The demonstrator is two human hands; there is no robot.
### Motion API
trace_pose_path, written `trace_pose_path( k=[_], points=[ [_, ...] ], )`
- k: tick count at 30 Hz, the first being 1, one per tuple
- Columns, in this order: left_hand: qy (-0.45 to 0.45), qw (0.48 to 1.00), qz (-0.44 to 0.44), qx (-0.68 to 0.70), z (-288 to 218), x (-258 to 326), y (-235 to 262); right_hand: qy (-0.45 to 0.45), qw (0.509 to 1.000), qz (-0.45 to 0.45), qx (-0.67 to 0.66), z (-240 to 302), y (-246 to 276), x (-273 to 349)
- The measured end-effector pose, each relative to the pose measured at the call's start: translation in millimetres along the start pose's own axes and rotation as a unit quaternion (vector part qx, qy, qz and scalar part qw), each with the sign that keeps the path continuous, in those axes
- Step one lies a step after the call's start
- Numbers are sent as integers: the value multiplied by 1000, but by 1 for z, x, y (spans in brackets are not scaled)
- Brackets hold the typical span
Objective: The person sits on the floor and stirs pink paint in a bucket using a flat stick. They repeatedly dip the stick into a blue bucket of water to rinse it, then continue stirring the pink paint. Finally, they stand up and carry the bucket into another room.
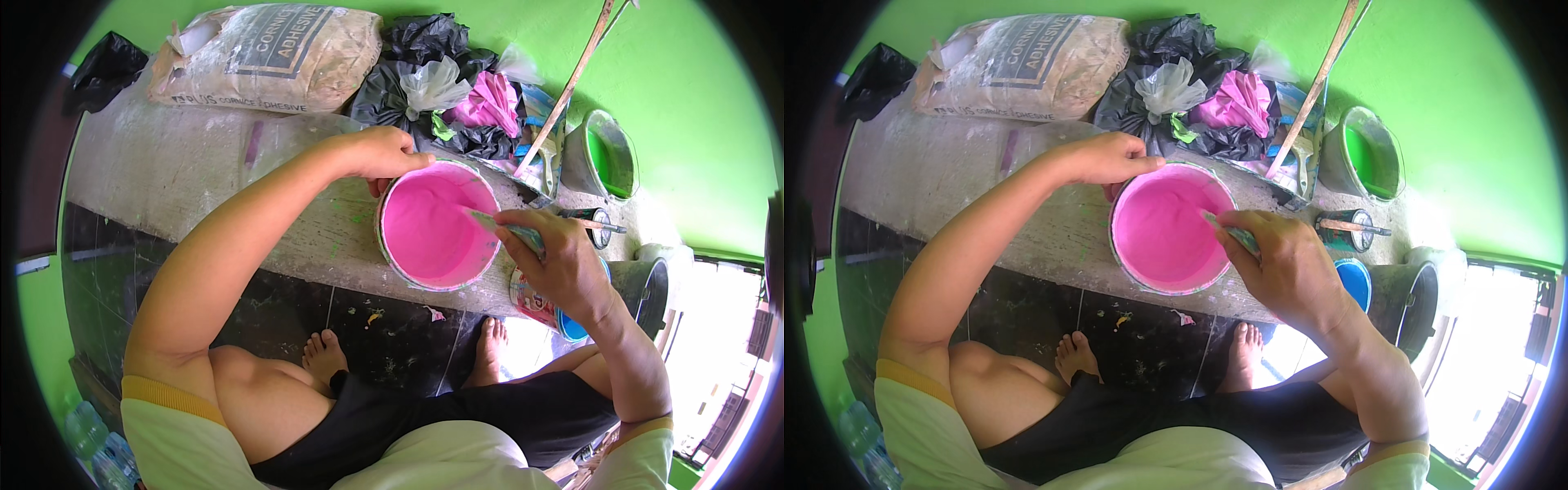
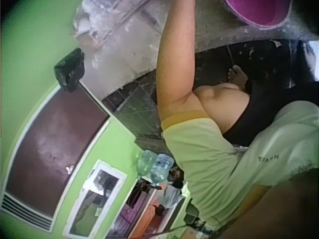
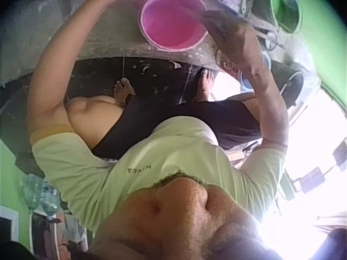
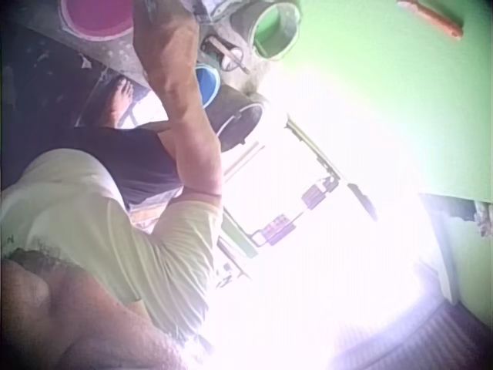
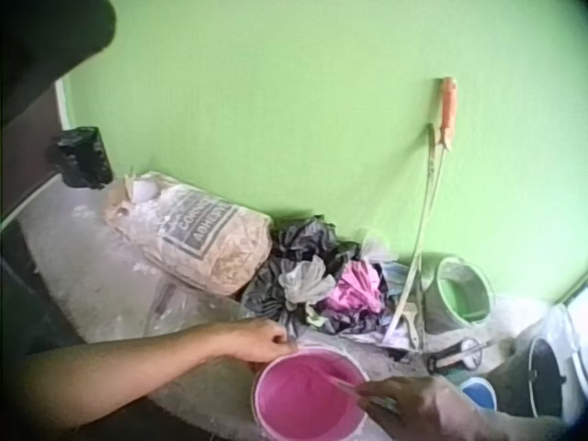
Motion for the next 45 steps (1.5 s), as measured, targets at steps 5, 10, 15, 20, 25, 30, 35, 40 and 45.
trace_pose_path(
  k=[5,10,15,20,25,30,35,40,45],
  points=[
    [-5,1000,4,3,-2,0,0,-28,997,47,-46,15,-4,10],
    [4,1000,4,-6,0,-1,-2,-18,997,8,-73,15,-12,12],
    [4,1000,8,-7,2,-1,0,5,998,-56,-42,9,-4,3],
    [4,1000,17,-2,-2,1,0,11,997,-66,-35,6,-5,4],
    [4,1000,10,4,1,-3,-3,42,997,-31,-64,13,-22,12],
    [0,1000,6,9,3,-3,-2,43,991,33,-124,24,-25,14],
    [-1,1000,6,10,1,-3,-2,-15,989,89,-118,21,-17,19],
    [10,1000,12,3,2,-1,-2,-27,998,38,-47,5,1,7],
    [7,1000,4,-8,1,-3,-1,41,997,-60,-33,-1,7,-1]
  ],
)
Point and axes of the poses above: each hand's wrist, its own x-axis away from the middle knuckle, its own y-axis out of the back of the hand, z = x × y, the point moved 8 cm from there along -x, towards the middle knuckle, and after that the axes turned 13 degrees about -z, right-handed, at the moved point
